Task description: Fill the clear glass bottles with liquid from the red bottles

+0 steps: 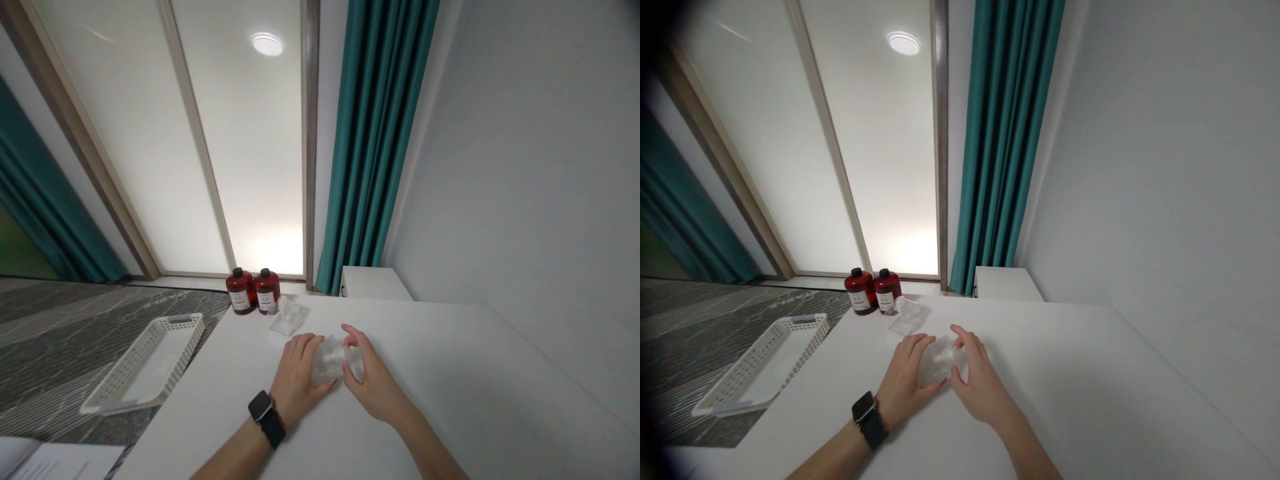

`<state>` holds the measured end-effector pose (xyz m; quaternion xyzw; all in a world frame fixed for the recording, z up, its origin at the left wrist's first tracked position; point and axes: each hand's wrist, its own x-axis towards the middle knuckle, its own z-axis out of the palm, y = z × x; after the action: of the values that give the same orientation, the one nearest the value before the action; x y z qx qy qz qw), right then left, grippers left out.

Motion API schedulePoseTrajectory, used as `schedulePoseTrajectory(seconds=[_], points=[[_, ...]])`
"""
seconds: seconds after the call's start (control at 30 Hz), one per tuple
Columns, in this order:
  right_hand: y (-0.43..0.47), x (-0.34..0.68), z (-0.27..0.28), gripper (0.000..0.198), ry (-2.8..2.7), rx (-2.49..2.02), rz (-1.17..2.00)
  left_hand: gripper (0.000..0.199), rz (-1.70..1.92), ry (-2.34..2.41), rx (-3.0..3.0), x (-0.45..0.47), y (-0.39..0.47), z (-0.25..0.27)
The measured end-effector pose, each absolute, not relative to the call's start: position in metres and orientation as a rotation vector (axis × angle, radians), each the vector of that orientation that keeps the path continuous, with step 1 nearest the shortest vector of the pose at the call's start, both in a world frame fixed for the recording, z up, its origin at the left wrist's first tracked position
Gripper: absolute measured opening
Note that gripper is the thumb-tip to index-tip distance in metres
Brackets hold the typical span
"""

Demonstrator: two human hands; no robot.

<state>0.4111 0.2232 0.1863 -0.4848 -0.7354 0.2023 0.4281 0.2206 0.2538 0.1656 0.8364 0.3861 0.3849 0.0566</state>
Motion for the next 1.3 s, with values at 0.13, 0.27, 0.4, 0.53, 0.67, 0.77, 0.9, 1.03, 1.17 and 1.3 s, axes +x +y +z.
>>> schedulePoseTrajectory(seconds=[0.13, 0.27, 0.4, 0.53, 0.67, 0.77, 0.9, 1.03, 1.17, 1.3], points=[[0.222, 0.41, 0.187, 0.047, -1.811, -1.295, 0.588, 0.066, 1.123, 1.158, 2.589, 0.22, 0.254, 0.166], [0.227, 0.408, 0.182, 0.02, -1.744, -1.323, 0.704, 0.065, 1.042, 1.13, 2.671, 0.222, 0.253, 0.169], [0.226, 0.407, 0.187, 0.017, -1.73, -1.247, 0.754, 0.066, 1.004, 1.12, 2.687, 0.221, 0.252, 0.172], [0.224, 0.407, 0.194, 0.009, -1.799, -1.162, 0.746, 0.064, 1.025, 1.126, 2.663, 0.22, 0.252, 0.173], [0.229, 0.408, 0.188, 0.007, -1.695, -1.184, 0.632, 0.066, 1.067, 1.121, 2.655, 0.222, 0.252, 0.171], [0.233, 0.41, 0.182, 0.009, -1.69, -1.318, 0.605, 0.07, 1.081, 1.113, 2.66, 0.222, 0.252, 0.169], [0.23, 0.411, 0.186, 0.003, -1.792, -1.329, 0.598, 0.069, 1.091, 1.108, 2.639, 0.222, 0.253, 0.168], [0.226, 0.41, 0.191, 0.017, -1.9, -1.185, 0.484, 0.067, 1.097, 1.091, 2.612, 0.222, 0.253, 0.167], [0.229, 0.41, 0.18, 0.026, -1.709, -1.285, 0.379, 0.07, 1.093, 1.079, 2.612, 0.222, 0.253, 0.166], [0.236, 0.411, 0.168, 0.028, -1.573, -1.407, 0.543, 0.074, 1.08, 1.089, 2.619, 0.222, 0.253, 0.167]])
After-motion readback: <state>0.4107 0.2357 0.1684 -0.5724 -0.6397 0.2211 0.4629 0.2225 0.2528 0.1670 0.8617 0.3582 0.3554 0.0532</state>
